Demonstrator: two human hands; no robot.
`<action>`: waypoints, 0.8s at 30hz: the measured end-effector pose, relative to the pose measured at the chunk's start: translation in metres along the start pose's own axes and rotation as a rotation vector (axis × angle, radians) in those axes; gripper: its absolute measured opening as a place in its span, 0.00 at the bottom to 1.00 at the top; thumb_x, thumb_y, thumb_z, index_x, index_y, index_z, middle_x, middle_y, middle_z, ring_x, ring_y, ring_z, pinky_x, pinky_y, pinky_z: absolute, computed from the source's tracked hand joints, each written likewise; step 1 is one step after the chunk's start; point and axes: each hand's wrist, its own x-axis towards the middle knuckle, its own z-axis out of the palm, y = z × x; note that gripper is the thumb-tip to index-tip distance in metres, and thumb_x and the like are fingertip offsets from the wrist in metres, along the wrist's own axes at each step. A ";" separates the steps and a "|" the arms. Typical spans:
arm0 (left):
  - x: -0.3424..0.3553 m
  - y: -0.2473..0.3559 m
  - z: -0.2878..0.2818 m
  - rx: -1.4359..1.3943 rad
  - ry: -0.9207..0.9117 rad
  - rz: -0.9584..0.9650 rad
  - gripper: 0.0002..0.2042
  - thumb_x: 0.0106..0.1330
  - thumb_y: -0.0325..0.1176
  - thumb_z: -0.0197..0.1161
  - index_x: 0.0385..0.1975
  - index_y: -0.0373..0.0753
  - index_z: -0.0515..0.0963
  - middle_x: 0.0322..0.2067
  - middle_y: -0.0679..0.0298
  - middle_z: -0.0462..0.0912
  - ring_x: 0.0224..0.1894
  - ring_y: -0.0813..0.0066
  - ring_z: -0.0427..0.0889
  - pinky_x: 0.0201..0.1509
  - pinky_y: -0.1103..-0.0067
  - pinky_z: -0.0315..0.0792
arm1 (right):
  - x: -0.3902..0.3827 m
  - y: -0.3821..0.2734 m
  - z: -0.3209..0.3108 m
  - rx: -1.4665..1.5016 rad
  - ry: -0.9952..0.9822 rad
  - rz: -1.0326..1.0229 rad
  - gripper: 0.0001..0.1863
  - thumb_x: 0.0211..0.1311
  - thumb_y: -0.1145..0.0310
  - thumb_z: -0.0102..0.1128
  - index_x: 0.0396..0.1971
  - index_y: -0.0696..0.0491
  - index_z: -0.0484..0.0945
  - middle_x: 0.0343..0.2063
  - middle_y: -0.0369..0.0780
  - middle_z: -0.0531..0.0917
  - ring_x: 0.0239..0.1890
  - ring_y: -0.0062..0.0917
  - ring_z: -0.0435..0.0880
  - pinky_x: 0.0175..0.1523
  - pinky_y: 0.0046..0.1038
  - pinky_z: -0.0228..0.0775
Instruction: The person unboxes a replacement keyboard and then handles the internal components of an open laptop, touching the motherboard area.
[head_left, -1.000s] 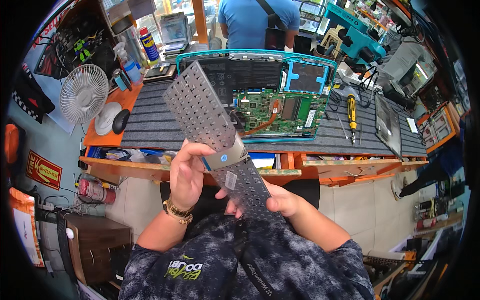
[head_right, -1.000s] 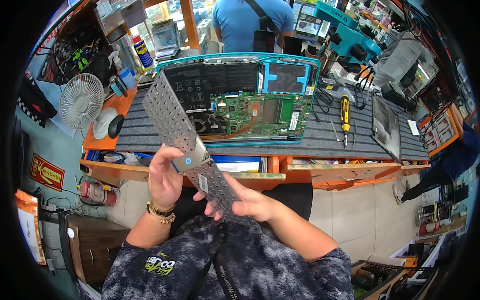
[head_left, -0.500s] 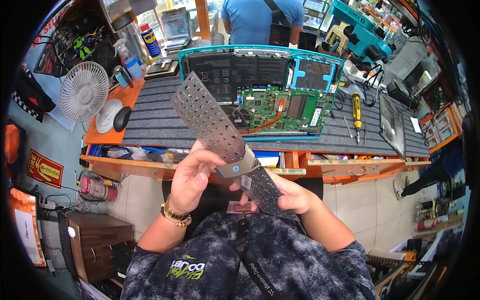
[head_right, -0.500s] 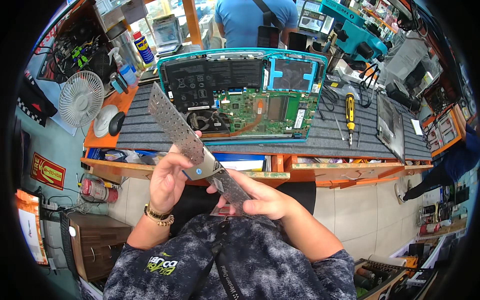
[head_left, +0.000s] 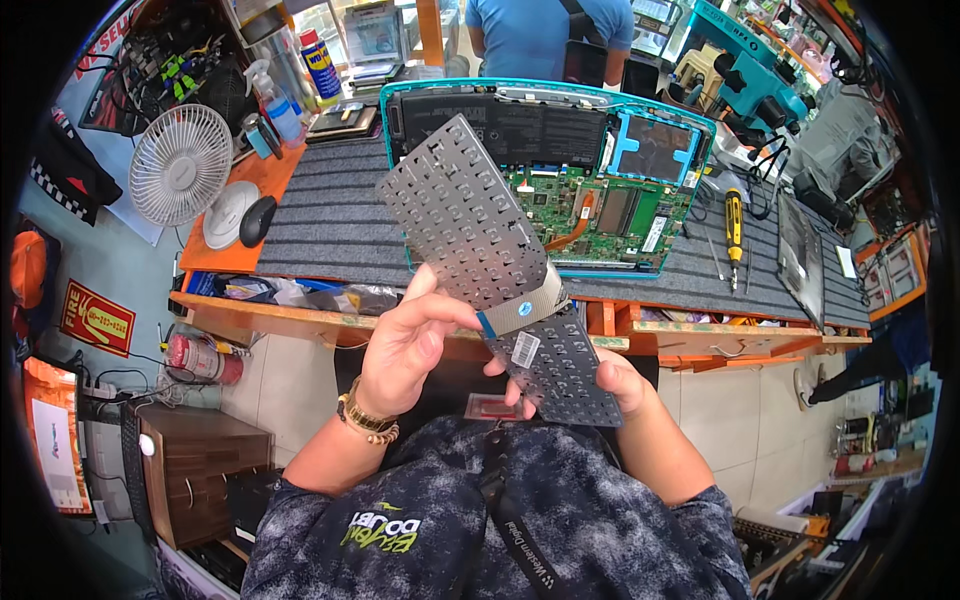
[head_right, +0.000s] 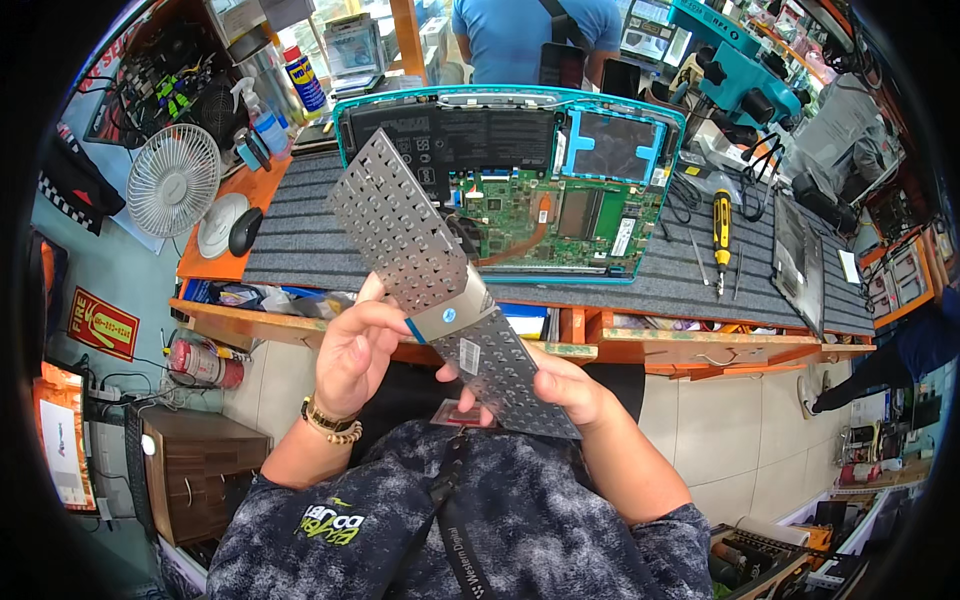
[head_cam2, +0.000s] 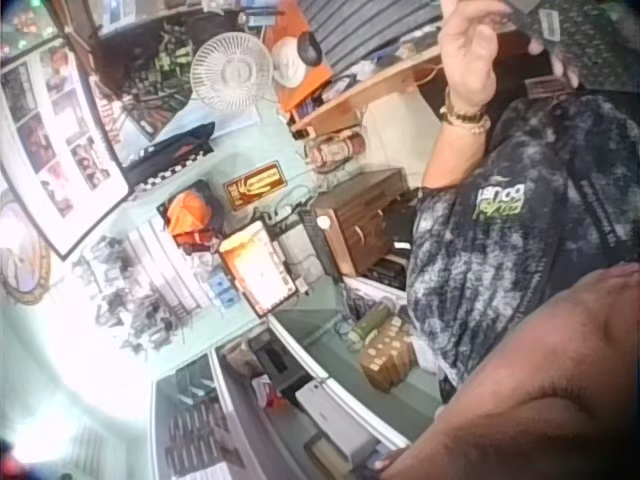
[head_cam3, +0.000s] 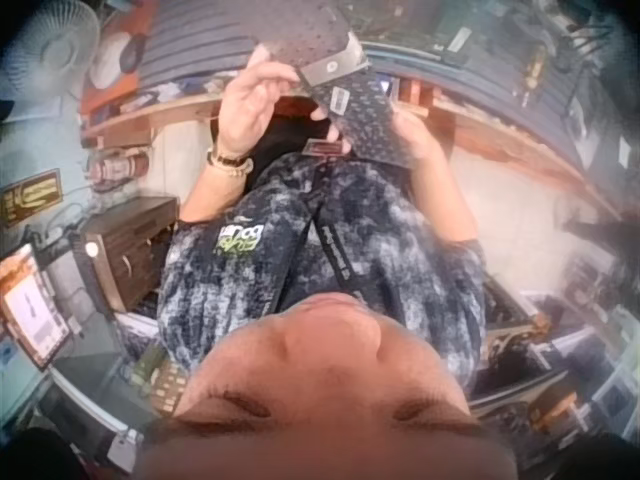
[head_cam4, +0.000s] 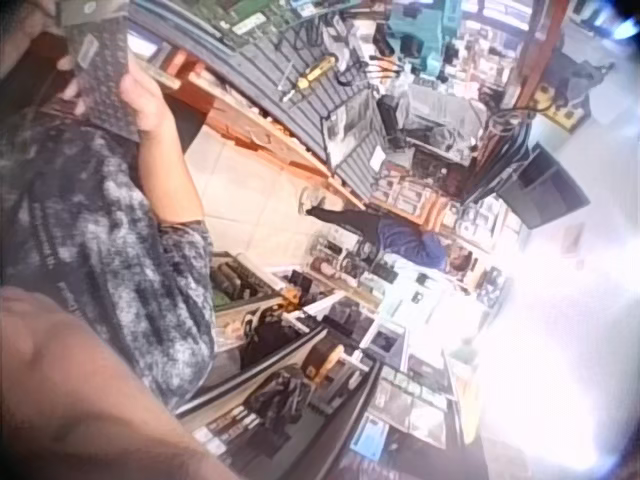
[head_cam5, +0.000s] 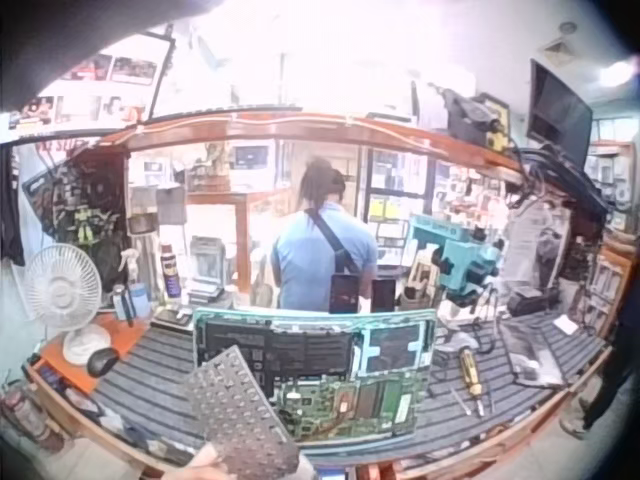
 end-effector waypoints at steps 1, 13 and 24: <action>0.000 0.001 0.001 0.002 -0.001 0.003 0.25 0.89 0.52 0.61 0.59 0.31 0.86 0.78 0.45 0.66 0.82 0.52 0.70 0.85 0.54 0.64 | 0.001 -0.001 0.000 -0.003 0.001 0.000 0.66 0.71 0.27 0.68 0.87 0.68 0.55 0.77 0.62 0.72 0.66 0.41 0.86 0.63 0.41 0.87; 0.000 -0.001 -0.001 0.092 0.018 0.029 0.26 0.89 0.54 0.60 0.56 0.32 0.88 0.79 0.41 0.66 0.82 0.48 0.70 0.85 0.52 0.63 | 0.000 -0.001 -0.002 -0.037 -0.014 -0.014 0.64 0.72 0.28 0.69 0.86 0.68 0.57 0.76 0.62 0.74 0.65 0.41 0.87 0.62 0.40 0.88; 0.012 0.010 -0.014 0.393 0.251 0.055 0.06 0.82 0.28 0.65 0.43 0.33 0.84 0.64 0.48 0.84 0.60 0.59 0.87 0.65 0.65 0.83 | -0.025 -0.102 0.011 -0.295 0.301 -0.270 0.73 0.52 0.24 0.84 0.79 0.70 0.67 0.72 0.69 0.76 0.62 0.46 0.89 0.63 0.38 0.85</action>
